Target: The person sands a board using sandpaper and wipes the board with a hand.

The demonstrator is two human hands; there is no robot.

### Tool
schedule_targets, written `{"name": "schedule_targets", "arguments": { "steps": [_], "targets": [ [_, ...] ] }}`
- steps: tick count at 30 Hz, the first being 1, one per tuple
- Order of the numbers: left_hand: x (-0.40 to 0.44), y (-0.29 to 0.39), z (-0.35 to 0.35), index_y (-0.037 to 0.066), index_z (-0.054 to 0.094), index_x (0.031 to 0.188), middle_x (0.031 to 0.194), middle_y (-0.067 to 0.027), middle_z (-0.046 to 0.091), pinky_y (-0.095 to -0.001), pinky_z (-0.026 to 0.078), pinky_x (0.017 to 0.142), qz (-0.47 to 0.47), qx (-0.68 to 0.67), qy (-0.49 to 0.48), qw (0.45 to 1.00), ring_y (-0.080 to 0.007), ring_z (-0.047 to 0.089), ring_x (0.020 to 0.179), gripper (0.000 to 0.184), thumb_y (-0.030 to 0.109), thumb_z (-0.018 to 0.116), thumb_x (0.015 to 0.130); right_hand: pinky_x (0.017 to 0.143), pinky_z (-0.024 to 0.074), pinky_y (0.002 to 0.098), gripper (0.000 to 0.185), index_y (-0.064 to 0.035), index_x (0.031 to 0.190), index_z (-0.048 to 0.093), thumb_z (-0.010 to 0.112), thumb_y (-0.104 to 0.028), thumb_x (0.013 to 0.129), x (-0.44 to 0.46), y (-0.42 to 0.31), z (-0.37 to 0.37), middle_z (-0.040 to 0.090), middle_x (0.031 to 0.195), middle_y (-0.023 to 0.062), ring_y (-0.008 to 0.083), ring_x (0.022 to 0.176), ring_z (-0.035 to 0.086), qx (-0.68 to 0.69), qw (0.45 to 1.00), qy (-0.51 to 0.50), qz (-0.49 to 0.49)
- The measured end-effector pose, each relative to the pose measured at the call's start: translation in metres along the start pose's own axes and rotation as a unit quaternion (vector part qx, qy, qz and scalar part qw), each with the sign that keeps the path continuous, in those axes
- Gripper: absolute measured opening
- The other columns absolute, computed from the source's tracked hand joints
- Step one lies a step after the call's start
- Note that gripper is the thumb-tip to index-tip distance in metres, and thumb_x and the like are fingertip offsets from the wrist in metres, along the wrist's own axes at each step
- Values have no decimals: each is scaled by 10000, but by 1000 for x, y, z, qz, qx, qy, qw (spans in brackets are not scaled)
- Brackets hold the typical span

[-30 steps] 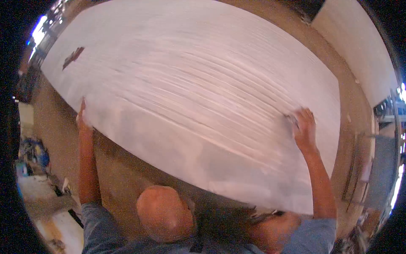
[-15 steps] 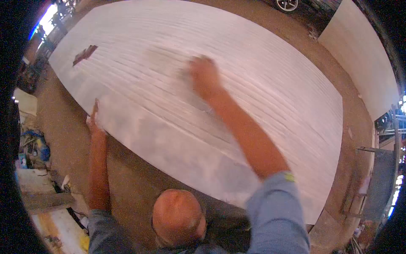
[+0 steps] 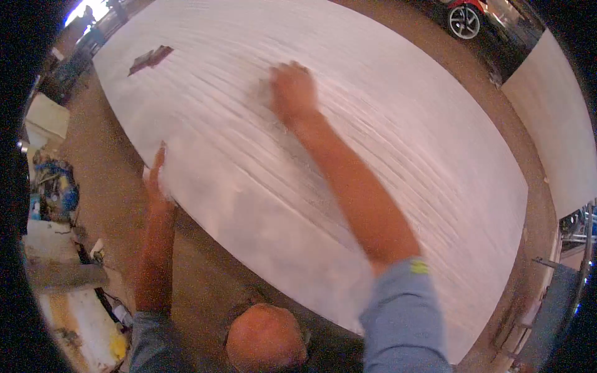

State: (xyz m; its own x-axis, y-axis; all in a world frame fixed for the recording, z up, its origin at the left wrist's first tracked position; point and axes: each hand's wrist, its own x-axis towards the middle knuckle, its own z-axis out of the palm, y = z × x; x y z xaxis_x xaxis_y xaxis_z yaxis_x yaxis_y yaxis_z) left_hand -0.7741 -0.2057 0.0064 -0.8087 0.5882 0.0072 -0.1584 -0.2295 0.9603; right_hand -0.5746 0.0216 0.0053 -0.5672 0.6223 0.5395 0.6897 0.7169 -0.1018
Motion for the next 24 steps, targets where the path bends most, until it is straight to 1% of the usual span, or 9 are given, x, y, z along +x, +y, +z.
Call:
{"name": "schedule_targets", "arguments": {
  "steps": [2, 6, 8, 9, 13, 14, 17, 21, 24],
  "targets": [
    [-1, 0, 5, -89, 486, 1201, 1100, -153, 587, -341, 493, 824, -11, 21, 23, 999, -220, 611, 937, 572, 196, 755, 785, 981, 416, 426, 237, -40, 1057, 621, 519, -122, 859, 51, -35, 5, 614, 1080, 150, 304, 1134, 527, -30, 990, -136, 13],
    [25, -36, -10, -35, 524, 1220, 1092, -115, 602, -364, 518, 772, -16, -4, 16, 1000, -226, 620, 912, 520, 261, 707, 833, 899, 444, 437, 168, -25, 940, 623, 593, -71, 782, -25, 20, -29, 613, 1021, 169, 324, 985, 559, -22, 997, -77, 10],
    [8, -2, 11, -108, 481, 1215, 1126, -158, 584, -357, 507, 805, -71, -41, 68, 994, -225, 612, 958, 585, 215, 738, 800, 913, 430, 460, 197, -20, 955, 615, 660, -126, 796, -126, 73, -79, 607, 1025, 177, 354, 998, 553, 25, 997, 56, -36],
    [1, 10, 18, -132, 467, 1213, 1138, -172, 578, -354, 504, 816, -91, -53, 88, 991, -225, 610, 973, 608, 199, 749, 789, 886, 443, 440, 171, -21, 944, 619, 655, -87, 791, -168, 94, -116, 599, 988, 166, 333, 959, 559, -42, 997, 7, -63],
    [13, -11, -1, -118, 464, 1225, 1129, -160, 574, -351, 508, 801, -87, 14, 44, 995, -225, 606, 940, 599, 203, 739, 801, 814, 439, 446, 210, -14, 939, 621, 668, -71, 743, -224, 104, -192, 587, 930, 147, 337, 927, 542, -42, 984, -134, 106],
    [20, -22, -11, -112, 468, 1223, 1124, -157, 573, -349, 507, 799, -67, -8, -6, 998, -222, 605, 928, 592, 205, 738, 803, 760, 438, 448, 179, -9, 904, 619, 669, -73, 744, -222, 102, -192, 578, 878, 141, 335, 867, 540, -40, 983, -131, 121],
    [24, -26, -8, -105, 490, 1199, 1111, -156, 580, -349, 514, 790, -45, 17, 10, 999, -225, 610, 923, 554, 197, 735, 804, 1042, 360, 461, 365, -33, 1078, 591, 647, -31, 717, -149, 77, -98, 599, 1085, 162, 350, 1121, 522, -29, 999, -26, 20],
    [13, -22, -2, -93, 523, 1162, 1092, -156, 590, -349, 525, 776, -7, 48, 33, 998, -229, 617, 915, 497, 186, 730, 807, 918, 449, 426, 210, -45, 962, 637, 581, -130, 778, 6, 0, -17, 618, 1073, 138, 295, 1059, 561, -27, 991, -124, 34],
    [36, -39, -16, -95, 526, 1173, 1075, -174, 608, -362, 541, 755, -34, 52, 34, 998, -251, 637, 879, 495, 201, 709, 820, 868, 463, 422, 167, -50, 924, 650, 545, -132, 824, -7, -3, -41, 624, 1001, 129, 275, 995, 575, -61, 988, -128, 62]
  ]
}}
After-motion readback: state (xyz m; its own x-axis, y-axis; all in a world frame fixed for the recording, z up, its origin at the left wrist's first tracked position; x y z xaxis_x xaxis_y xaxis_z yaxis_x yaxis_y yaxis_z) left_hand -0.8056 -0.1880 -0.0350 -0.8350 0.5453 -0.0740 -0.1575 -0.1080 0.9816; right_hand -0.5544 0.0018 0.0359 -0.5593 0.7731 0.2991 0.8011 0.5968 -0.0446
